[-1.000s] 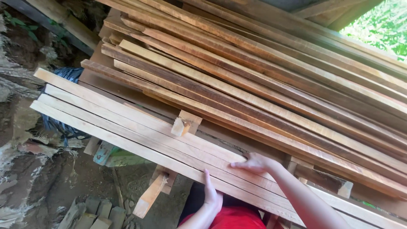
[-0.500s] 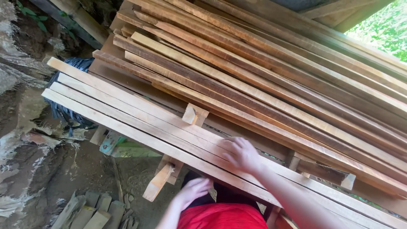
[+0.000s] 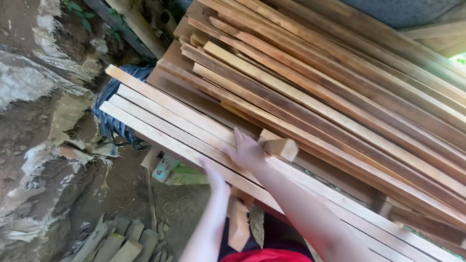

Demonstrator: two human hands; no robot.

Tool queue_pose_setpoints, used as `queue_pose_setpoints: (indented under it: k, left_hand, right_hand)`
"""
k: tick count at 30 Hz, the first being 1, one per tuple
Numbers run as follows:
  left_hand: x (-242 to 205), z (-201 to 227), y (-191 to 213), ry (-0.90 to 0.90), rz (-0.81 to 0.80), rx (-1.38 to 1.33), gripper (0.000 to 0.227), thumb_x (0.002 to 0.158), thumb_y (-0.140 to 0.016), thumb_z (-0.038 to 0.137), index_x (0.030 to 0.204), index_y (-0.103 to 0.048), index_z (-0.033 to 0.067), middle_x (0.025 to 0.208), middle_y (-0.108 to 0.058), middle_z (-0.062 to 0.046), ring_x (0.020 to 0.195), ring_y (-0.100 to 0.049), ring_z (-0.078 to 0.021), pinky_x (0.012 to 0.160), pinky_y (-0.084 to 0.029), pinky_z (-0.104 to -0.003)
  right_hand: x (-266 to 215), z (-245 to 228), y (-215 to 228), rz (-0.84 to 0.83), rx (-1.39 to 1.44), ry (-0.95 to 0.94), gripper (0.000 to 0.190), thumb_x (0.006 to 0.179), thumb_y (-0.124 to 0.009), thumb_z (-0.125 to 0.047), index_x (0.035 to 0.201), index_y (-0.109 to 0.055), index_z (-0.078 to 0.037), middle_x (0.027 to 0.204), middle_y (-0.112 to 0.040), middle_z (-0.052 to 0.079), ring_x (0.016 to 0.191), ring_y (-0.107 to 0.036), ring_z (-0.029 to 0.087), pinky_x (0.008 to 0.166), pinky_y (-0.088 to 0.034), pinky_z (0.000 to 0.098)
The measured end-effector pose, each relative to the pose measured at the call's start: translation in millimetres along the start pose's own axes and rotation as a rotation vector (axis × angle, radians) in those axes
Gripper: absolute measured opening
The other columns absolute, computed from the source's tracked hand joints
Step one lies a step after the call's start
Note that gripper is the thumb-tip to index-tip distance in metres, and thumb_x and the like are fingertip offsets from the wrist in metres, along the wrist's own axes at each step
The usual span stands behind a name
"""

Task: Aligning and inspecting thin wooden strips on a storage rack in a workshop.

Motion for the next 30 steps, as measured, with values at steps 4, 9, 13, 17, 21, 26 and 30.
queue_pose_setpoints:
  k: [4, 9, 13, 17, 21, 26, 30]
  left_hand:
    - [-1, -3, -10, 0.009, 0.148, -0.165, 0.092, 0.096, -0.028, 0.072, 0.162, -0.02, 0.0086, 0.168, -0.029, -0.014, 0.152, -0.033, -0.0286, 0.122, -0.028, -0.043]
    - [-11, 13, -23, 0.111, 0.23, -0.266, 0.095, 0.092, -0.03, 0.075, 0.163, -0.018, 0.0124, 0.168, -0.029, -0.011, 0.152, -0.033, -0.0284, 0.122, -0.027, -0.043]
    - [-13, 18, -24, 0.163, 0.326, -0.228, 0.095, 0.091, -0.031, 0.075, 0.162, -0.018, 0.0142, 0.167, -0.03, -0.011, 0.151, -0.036, -0.0289, 0.122, -0.029, -0.044]
    - [-4, 8, -14, 0.181, 0.275, -0.195, 0.094, 0.092, -0.031, 0.075, 0.163, -0.016, 0.0149, 0.168, -0.026, -0.01, 0.152, -0.033, -0.0273, 0.123, -0.027, -0.044]
    - [4, 9, 20, 0.184, 0.104, -0.277, 0.094, 0.093, -0.034, 0.073, 0.163, -0.018, 0.0134, 0.167, -0.029, -0.01, 0.151, -0.032, -0.0277, 0.121, -0.027, -0.046]
    - [44, 69, 14, 0.092, 0.15, -0.265, 0.088, 0.092, -0.046, 0.064, 0.16, -0.025, 0.0122, 0.162, -0.038, -0.013, 0.147, -0.039, -0.0307, 0.119, -0.032, -0.048]
    - [57, 74, 16, 0.073, 0.125, -0.282, 0.084, 0.092, -0.049, 0.061, 0.158, -0.03, 0.0121, 0.159, -0.042, -0.012, 0.144, -0.043, -0.0291, 0.116, -0.036, -0.048]
  right_hand:
    - [44, 2, -1, -0.524, -0.122, -0.514, 0.097, 0.093, -0.039, -0.075, 0.157, -0.045, -0.003, 0.134, -0.067, 0.029, 0.125, -0.067, 0.039, 0.105, -0.054, 0.0474]
    - [69, 16, -9, -0.64, 0.334, -0.719, 0.13, 0.062, -0.064, -0.09, 0.147, -0.05, 0.008, 0.151, -0.052, 0.028, 0.142, -0.051, 0.037, 0.117, -0.042, 0.0413]
    - [69, 9, -12, -0.697, 0.345, -0.738, 0.136, 0.063, -0.066, -0.09, 0.154, -0.037, 0.007, 0.16, -0.037, 0.028, 0.15, -0.037, 0.036, 0.123, -0.03, 0.0416]
    - [74, 16, -14, -0.701, 0.41, -0.788, 0.136, 0.06, -0.066, -0.088, 0.156, -0.033, 0.004, 0.164, -0.033, 0.023, 0.153, -0.033, 0.034, 0.124, -0.027, 0.0425]
    - [86, 14, -27, -0.741, 0.401, -0.637, 0.131, 0.065, -0.062, -0.088, 0.159, -0.03, -0.002, 0.165, -0.032, 0.022, 0.154, -0.031, 0.034, 0.125, -0.025, 0.0413]
    - [133, -8, -50, -0.736, 0.4, -0.495, 0.126, 0.067, -0.063, -0.085, 0.16, -0.029, -0.006, 0.165, -0.03, 0.021, 0.154, -0.028, 0.033, 0.125, -0.022, 0.0432]
    - [160, -16, -66, -0.76, 0.517, -0.466, 0.124, 0.063, -0.064, -0.082, 0.159, -0.035, -0.008, 0.162, -0.038, 0.019, 0.151, -0.035, 0.032, 0.123, -0.026, 0.0431]
Point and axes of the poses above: each hand's wrist, its own x-axis towards the middle knuckle, its own y-axis out of the back of the hand, z = x × y, the point moved 2 cm from there along x, towards the middle knuckle
